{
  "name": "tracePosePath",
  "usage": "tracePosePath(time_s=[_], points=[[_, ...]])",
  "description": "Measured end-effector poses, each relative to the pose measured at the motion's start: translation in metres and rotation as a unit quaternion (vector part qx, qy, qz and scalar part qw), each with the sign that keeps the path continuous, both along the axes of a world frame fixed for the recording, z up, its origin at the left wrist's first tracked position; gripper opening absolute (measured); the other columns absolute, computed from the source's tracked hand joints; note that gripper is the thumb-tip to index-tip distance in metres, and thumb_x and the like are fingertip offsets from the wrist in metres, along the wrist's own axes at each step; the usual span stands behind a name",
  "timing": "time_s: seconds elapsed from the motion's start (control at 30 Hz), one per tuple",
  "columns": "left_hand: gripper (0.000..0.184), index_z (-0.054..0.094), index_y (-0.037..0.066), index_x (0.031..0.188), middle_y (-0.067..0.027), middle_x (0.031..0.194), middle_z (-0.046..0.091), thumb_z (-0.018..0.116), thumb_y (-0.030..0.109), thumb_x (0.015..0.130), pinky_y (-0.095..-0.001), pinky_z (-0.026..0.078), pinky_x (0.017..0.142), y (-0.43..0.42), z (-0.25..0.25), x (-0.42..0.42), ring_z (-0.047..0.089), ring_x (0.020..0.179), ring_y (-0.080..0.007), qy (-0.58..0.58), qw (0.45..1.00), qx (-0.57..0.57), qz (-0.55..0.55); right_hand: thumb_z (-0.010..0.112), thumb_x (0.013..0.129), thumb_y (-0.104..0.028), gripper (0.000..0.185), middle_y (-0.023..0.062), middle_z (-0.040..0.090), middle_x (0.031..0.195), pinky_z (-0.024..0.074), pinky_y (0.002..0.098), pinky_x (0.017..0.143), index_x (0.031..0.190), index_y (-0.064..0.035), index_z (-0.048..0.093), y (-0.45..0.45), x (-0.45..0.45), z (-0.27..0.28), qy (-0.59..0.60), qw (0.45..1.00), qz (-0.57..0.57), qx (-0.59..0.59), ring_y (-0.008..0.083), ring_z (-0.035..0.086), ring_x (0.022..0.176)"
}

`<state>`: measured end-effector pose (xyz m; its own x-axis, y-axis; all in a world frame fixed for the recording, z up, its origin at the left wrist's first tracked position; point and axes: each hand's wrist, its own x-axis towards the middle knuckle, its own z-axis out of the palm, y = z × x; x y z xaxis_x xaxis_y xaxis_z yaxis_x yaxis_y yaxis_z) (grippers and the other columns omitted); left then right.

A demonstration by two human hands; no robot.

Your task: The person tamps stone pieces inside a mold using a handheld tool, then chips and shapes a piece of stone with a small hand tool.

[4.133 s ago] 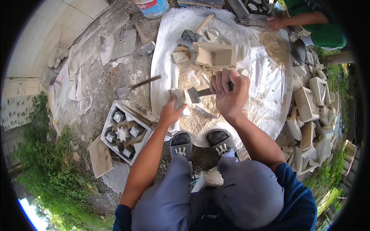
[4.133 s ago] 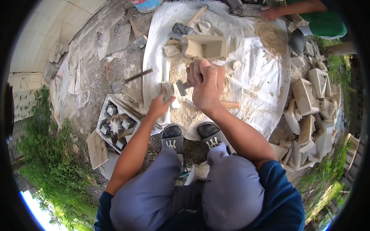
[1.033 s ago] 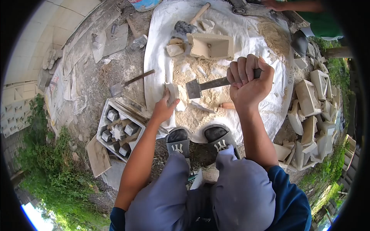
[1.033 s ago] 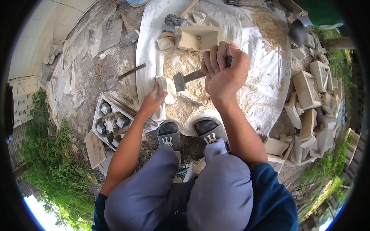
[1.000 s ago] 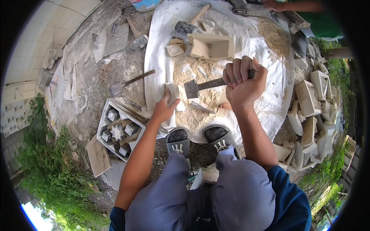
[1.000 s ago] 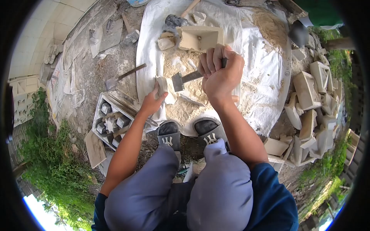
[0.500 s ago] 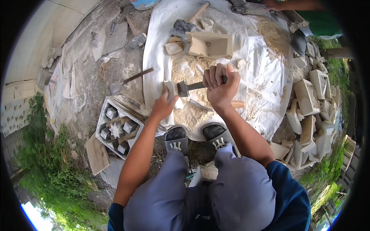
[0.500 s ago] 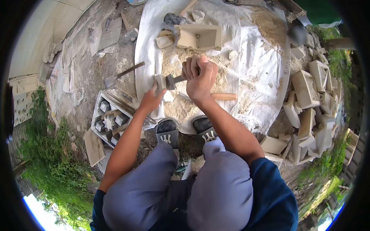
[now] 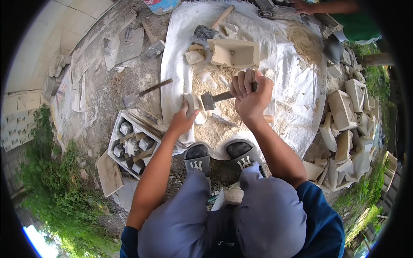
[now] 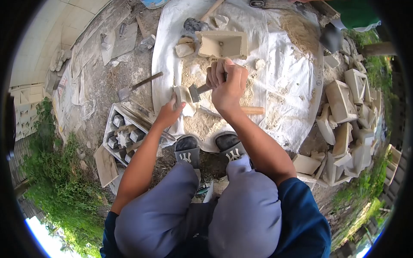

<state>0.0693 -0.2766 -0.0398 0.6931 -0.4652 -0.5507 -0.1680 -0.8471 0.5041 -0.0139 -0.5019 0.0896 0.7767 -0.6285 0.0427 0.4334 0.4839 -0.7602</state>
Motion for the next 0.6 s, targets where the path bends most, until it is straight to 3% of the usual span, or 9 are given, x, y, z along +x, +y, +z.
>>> tracePosePath(time_s=[0.1,0.17,0.27,0.37,0.4,0.47,0.53,0.6], points=[[0.091,0.020,0.001,0.157,-0.0361,0.128,0.058,0.053,0.059,0.094,-0.0422,0.044,0.104,0.004,0.005,-0.008,0.057,0.123,-0.0446,0.022,0.999,-0.002,0.025,0.037,0.097,-0.032,0.044,-0.0020,0.027,0.050,0.0193,0.0278,0.043,0.057,-0.0128,0.030,-0.024,-0.018,0.048,-0.027,0.999,0.013,0.024,0.0096,0.024,0.046],[0.091,0.017,-0.007,0.154,-0.0295,0.152,0.036,0.052,0.054,0.097,-0.0418,0.039,0.111,-0.005,0.014,0.001,0.048,0.132,-0.0442,0.042,0.999,0.000,0.002,0.035,0.097,-0.034,0.045,-0.0039,0.028,0.049,0.0185,0.0277,0.043,0.057,-0.0137,0.030,-0.030,-0.018,0.058,-0.037,0.999,0.024,0.017,0.0090,0.021,0.045],[0.090,0.017,-0.007,0.154,-0.0282,0.155,0.033,0.051,0.054,0.097,-0.0418,0.037,0.113,-0.003,0.008,-0.001,0.045,0.135,-0.0434,0.014,1.000,0.006,-0.015,0.039,0.098,-0.029,0.045,-0.0019,0.027,0.051,0.0194,0.0288,0.045,0.058,-0.0119,0.028,0.014,0.007,-0.016,0.004,0.999,-0.039,0.015,0.0103,0.023,0.047],[0.088,0.018,-0.008,0.154,-0.0280,0.156,0.031,0.049,0.054,0.098,-0.0415,0.036,0.114,-0.004,0.007,0.000,0.042,0.138,-0.0426,0.038,0.999,-0.007,0.001,0.039,0.098,-0.027,0.045,-0.0004,0.028,0.051,0.0210,0.0285,0.046,0.059,-0.0097,0.028,0.012,0.010,-0.007,-0.006,0.999,0.015,-0.038,0.0105,0.024,0.047],[0.088,0.018,-0.008,0.154,-0.0280,0.156,0.031,0.049,0.054,0.098,-0.0415,0.036,0.114,0.001,-0.001,-0.001,0.042,0.138,-0.0426,0.038,0.999,-0.005,-0.001,0.039,0.098,-0.027,0.045,-0.0004,0.028,0.051,0.0210,0.0285,0.046,0.059,-0.0097,0.028,0.009,0.004,0.000,-0.006,0.999,0.012,-0.036,0.0105,0.024,0.047],[0.090,0.016,0.001,0.157,-0.0339,0.135,0.054,0.050,0.058,0.097,-0.0415,0.043,0.105,0.007,-0.019,0.001,0.057,0.124,-0.0440,-0.005,1.000,-0.024,0.005,0.038,0.097,-0.031,0.045,-0.0014,0.029,0.050,0.0215,0.0279,0.044,0.057,-0.0115,0.029,-0.007,-0.005,0.031,-0.028,0.999,0.019,0.022,0.0094,0.023,0.045],[0.090,0.016,0.001,0.157,-0.0337,0.138,0.052,0.049,0.058,0.097,-0.0409,0.041,0.107,0.014,-0.024,-0.008,0.054,0.127,-0.0430,-0.013,1.000,-0.024,0.007,0.038,0.095,-0.034,0.044,-0.0034,0.029,0.048,0.0206,0.0272,0.042,0.056,-0.0141,0.030,-0.021,-0.016,0.065,-0.065,0.996,0.048,0.041,0.0084,0.022,0.044],[0.090,0.016,0.001,0.157,-0.0335,0.141,0.049,0.049,0.059,0.097,-0.0403,0.040,0.109,0.009,-0.021,-0.002,0.051,0.131,-0.0420,-0.037,0.999,-0.035,0.005,0.038,0.095,-0.039,0.046,-0.0051,0.027,0.047,0.0196,0.0254,0.042,0.057,-0.0155,0.031,-0.022,-0.012,0.062,-0.058,0.997,0.042,0.028,0.0082,0.021,0.043]])
